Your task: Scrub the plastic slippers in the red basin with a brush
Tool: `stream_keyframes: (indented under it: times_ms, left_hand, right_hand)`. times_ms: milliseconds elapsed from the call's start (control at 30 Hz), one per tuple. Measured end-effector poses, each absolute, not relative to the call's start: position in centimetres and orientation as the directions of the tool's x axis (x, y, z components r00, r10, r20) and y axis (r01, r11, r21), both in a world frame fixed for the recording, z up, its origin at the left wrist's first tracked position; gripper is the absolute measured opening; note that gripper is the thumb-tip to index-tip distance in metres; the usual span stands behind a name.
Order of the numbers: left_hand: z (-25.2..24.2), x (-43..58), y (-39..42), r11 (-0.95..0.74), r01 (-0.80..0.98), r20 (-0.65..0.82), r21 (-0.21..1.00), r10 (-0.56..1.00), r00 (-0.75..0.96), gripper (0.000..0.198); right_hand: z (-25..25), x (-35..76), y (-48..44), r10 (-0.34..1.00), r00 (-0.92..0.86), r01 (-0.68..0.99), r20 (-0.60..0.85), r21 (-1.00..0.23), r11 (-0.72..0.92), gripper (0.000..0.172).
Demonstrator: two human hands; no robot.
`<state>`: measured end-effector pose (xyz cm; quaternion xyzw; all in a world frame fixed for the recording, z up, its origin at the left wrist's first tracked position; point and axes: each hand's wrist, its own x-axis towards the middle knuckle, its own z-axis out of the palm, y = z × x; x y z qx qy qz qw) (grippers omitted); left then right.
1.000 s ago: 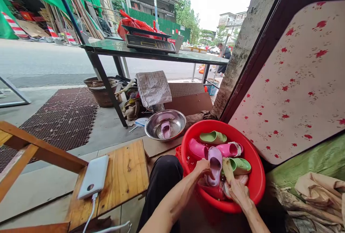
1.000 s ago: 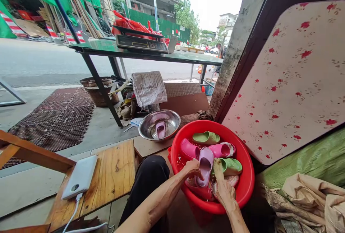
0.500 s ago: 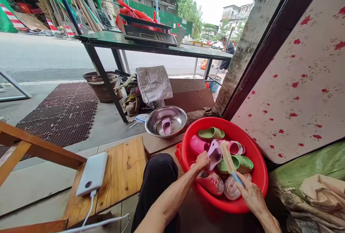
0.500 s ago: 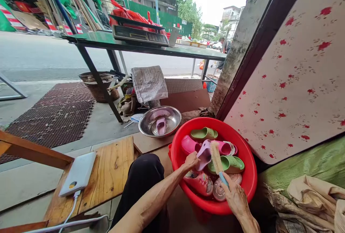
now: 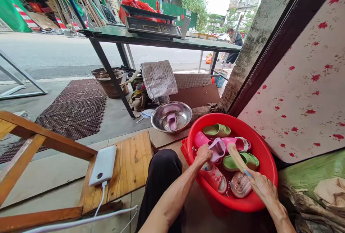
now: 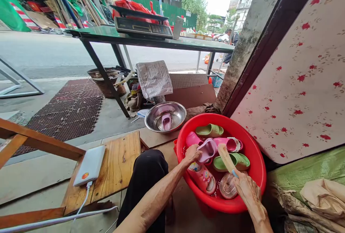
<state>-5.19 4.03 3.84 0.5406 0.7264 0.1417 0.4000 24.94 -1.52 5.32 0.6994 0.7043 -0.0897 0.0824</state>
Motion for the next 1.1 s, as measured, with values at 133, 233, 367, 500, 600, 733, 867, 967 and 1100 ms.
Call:
stream_keyframes:
  times_ms: [133, 233, 367, 500, 600, 733, 867, 967, 1100]
  left_hand:
    - [4.2, -5.4, 2.8, 0.445, 0.539, -0.444, 0.715, 0.885, -0.142, 0.062]
    - [3.8, -5.1, 2.1, 0.442, 0.489, -0.417, 0.752, 0.894, -0.168, 0.074]
    - [2.8, -5.3, 2.0, 0.433, 0.482, -0.383, 0.762, 0.901, -0.204, 0.086]
    - [2.7, -5.4, 2.1, 0.384, 0.548, -0.332, 0.743, 0.922, -0.196, 0.087]
    - [3.0, -4.8, 1.9, 0.293, 0.624, -0.265, 0.725, 0.954, -0.141, 0.086]
    - [3.4, -3.9, 1.4, 0.210, 0.714, -0.210, 0.668, 0.974, -0.090, 0.082]
    - [3.0, -3.4, 1.3, 0.200, 0.753, -0.204, 0.627, 0.975, -0.089, 0.077]
    - [2.5, -3.3, 1.6, 0.190, 0.750, -0.207, 0.633, 0.976, -0.073, 0.080]
    - [2.3, -3.4, 1.7, 0.187, 0.767, -0.229, 0.614, 0.972, -0.054, 0.078]
  right_hand:
    - [3.0, 24.5, -2.5, 0.937, 0.012, 0.997, -0.350, 0.077, 0.016, 0.045]
    - [1.6, 23.2, -2.4, 0.947, 0.015, 1.000, -0.322, -0.020, -0.023, 0.050]
    - [2.0, 24.4, -1.7, 0.953, -0.004, 0.977, -0.302, -0.203, -0.060, 0.054]
    - [4.6, 26.5, -2.1, 0.970, 0.094, 0.977, -0.225, -0.167, -0.133, 0.059]
    - [6.6, 25.7, -2.5, 0.979, 0.108, 0.979, -0.170, -0.153, -0.134, 0.061]
    - [8.2, 21.7, -3.0, 0.986, -0.009, 0.989, -0.165, -0.144, -0.015, 0.054]
    - [8.7, 18.1, -4.2, 0.964, -0.167, 0.983, -0.208, -0.113, 0.146, 0.051]
    - [8.9, 17.9, -4.0, 0.964, -0.155, 0.987, -0.214, -0.073, 0.142, 0.051]
    - [8.6, 20.5, -1.8, 0.972, 0.012, 1.000, -0.234, -0.016, -0.017, 0.050]
